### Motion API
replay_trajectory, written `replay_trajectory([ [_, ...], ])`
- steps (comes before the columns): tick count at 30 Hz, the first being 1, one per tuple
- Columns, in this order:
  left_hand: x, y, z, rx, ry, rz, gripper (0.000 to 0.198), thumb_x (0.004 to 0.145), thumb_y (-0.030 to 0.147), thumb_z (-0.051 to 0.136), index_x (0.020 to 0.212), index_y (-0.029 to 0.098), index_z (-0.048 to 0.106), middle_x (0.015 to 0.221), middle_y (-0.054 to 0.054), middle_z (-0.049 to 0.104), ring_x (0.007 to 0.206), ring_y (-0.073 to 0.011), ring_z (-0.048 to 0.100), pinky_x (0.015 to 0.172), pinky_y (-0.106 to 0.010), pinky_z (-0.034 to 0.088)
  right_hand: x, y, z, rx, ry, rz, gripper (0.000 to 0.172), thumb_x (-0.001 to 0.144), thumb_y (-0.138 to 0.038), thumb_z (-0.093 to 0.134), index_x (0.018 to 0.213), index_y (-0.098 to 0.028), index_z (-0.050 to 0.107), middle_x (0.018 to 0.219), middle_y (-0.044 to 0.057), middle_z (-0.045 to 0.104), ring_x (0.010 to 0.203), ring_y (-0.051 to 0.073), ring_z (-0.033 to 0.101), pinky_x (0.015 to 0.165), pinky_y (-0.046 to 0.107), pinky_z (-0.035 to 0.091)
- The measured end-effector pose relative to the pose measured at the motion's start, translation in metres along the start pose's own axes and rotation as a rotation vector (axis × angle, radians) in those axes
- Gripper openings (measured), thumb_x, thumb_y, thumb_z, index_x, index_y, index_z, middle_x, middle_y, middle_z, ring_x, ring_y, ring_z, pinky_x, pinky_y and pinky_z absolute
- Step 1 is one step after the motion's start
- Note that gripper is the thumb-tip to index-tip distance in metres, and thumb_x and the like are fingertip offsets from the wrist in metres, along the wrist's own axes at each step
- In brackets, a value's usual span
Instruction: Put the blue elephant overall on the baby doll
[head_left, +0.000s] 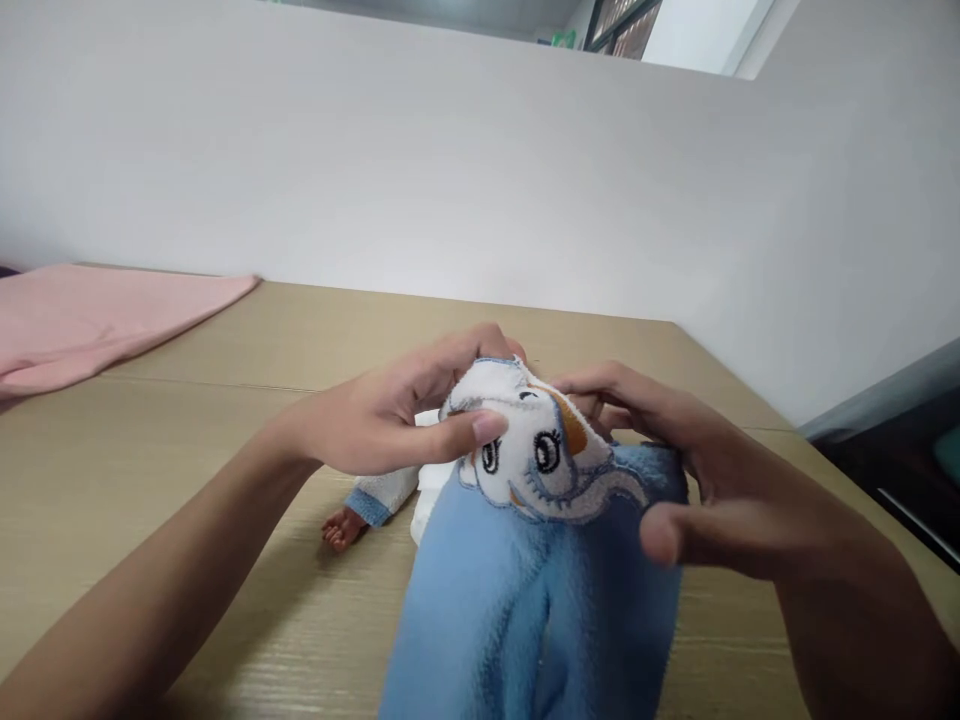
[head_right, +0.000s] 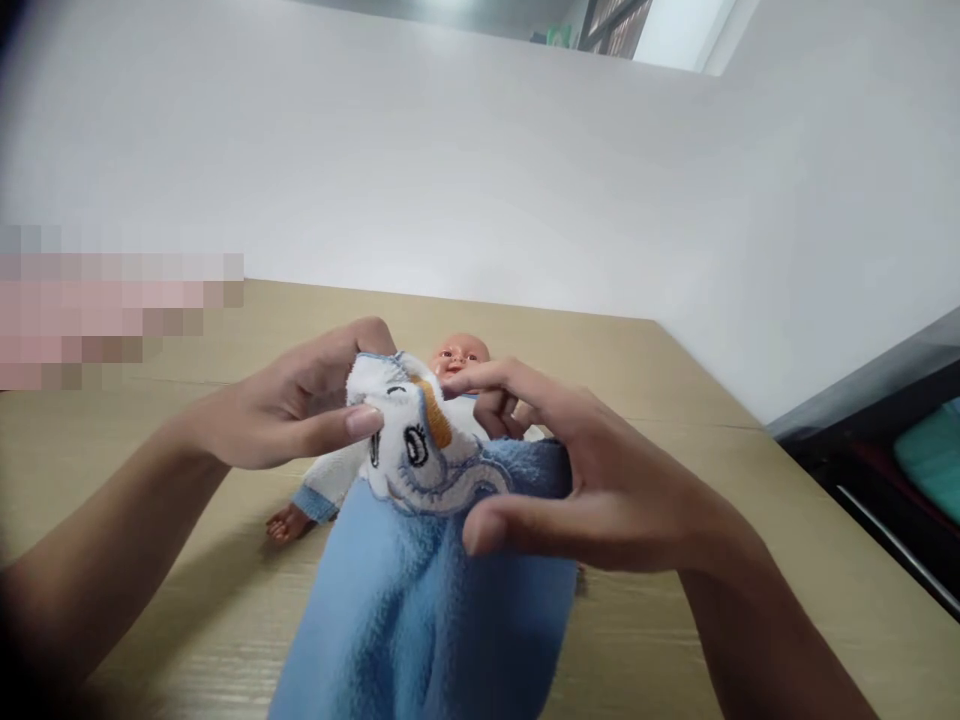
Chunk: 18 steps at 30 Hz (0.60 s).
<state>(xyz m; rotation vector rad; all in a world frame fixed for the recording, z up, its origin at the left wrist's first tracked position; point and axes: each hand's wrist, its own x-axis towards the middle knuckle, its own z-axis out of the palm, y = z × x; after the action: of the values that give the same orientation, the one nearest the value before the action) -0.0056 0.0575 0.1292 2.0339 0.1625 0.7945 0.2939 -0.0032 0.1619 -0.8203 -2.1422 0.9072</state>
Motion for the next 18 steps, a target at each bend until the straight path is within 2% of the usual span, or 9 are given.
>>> replay_trajectory([
  [3,0.000,0.007,0.001,0.097,-0.003,0.017,0.011,0.110,0.032,0.069,0.113,0.025,0.062,0.097,-0.002,0.065,0.079,-0.0168,0.064,0.067,-0.024,0.054,0.002,0.012,0.002,0.187,-0.112,0.076,0.077,0.095,-0.077,0.081,0.154,-0.028,0.069,0.146,0.014,0.074,0.134,0.038,0.074,0.096,0.042,0.066],
  [6,0.003,0.013,0.003,0.212,-0.030,0.073,0.013,0.106,0.032,0.073,0.113,0.023,0.067,0.105,-0.005,0.066,0.087,-0.0195,0.068,0.074,-0.026,0.058,0.005,0.025,0.006,0.320,-0.087,0.019,0.076,0.095,-0.057,0.091,0.161,-0.034,0.061,0.153,0.011,0.070,0.142,0.035,0.068,0.107,0.041,0.062],
  [7,0.004,0.015,0.002,0.236,-0.046,0.087,0.013,0.105,0.030,0.074,0.113,0.023,0.067,0.107,-0.005,0.066,0.088,-0.0192,0.068,0.075,-0.025,0.058,0.007,0.028,0.007,0.334,-0.084,0.009,0.072,0.095,-0.050,0.092,0.159,-0.035,0.063,0.148,0.010,0.072,0.138,0.032,0.070,0.106,0.039,0.062],
  [9,0.004,0.018,0.000,0.251,-0.079,0.057,0.012,0.106,0.026,0.073,0.116,0.024,0.066,0.110,-0.004,0.066,0.088,-0.0161,0.067,0.073,-0.021,0.056,0.010,0.031,0.007,0.280,-0.074,0.019,0.049,0.097,-0.041,0.092,0.141,-0.031,0.075,0.123,0.006,0.079,0.114,0.026,0.076,0.093,0.032,0.062],
  [11,0.002,0.020,-0.003,0.234,-0.105,-0.070,0.015,0.110,0.024,0.069,0.124,0.026,0.066,0.115,-0.004,0.070,0.089,-0.0142,0.069,0.073,-0.019,0.055,0.013,0.032,0.007,0.187,0.006,0.045,0.024,0.095,-0.040,0.093,0.113,-0.027,0.084,0.095,0.003,0.076,0.089,0.021,0.072,0.076,0.028,0.057],
  [12,0.001,0.019,-0.006,0.218,-0.114,-0.141,0.018,0.112,0.025,0.067,0.130,0.026,0.066,0.119,-0.005,0.072,0.092,-0.0148,0.070,0.075,-0.019,0.056,0.015,0.032,0.006,0.161,0.091,0.044,0.020,0.094,-0.040,0.095,0.102,-0.027,0.083,0.088,0.001,0.073,0.081,0.020,0.067,0.071,0.028,0.054],
  [15,-0.002,0.015,-0.014,0.187,-0.145,-0.281,0.025,0.110,0.034,0.073,0.134,0.025,0.071,0.122,-0.007,0.077,0.103,-0.0215,0.074,0.083,-0.025,0.061,0.016,0.035,0.001,0.183,0.347,-0.042,0.023,0.092,-0.044,0.095,0.092,-0.029,0.077,0.083,-0.001,0.065,0.077,0.019,0.058,0.068,0.030,0.049],
  [16,-0.003,0.013,-0.017,0.186,-0.169,-0.308,0.023,0.107,0.037,0.077,0.126,0.024,0.076,0.115,-0.006,0.079,0.099,-0.0223,0.075,0.080,-0.026,0.060,0.016,0.036,-0.001,0.210,0.376,-0.085,0.024,0.093,-0.044,0.094,0.091,-0.029,0.076,0.086,-0.001,0.064,0.078,0.019,0.057,0.070,0.030,0.049],
  [18,-0.003,0.008,-0.020,0.182,-0.231,-0.361,0.019,0.102,0.040,0.084,0.107,0.022,0.080,0.095,-0.002,0.078,0.083,-0.0197,0.072,0.071,-0.024,0.056,0.013,0.041,-0.007,0.260,0.318,-0.128,0.023,0.097,-0.043,0.089,0.092,-0.029,0.072,0.093,-0.001,0.064,0.084,0.018,0.058,0.073,0.030,0.050],
])
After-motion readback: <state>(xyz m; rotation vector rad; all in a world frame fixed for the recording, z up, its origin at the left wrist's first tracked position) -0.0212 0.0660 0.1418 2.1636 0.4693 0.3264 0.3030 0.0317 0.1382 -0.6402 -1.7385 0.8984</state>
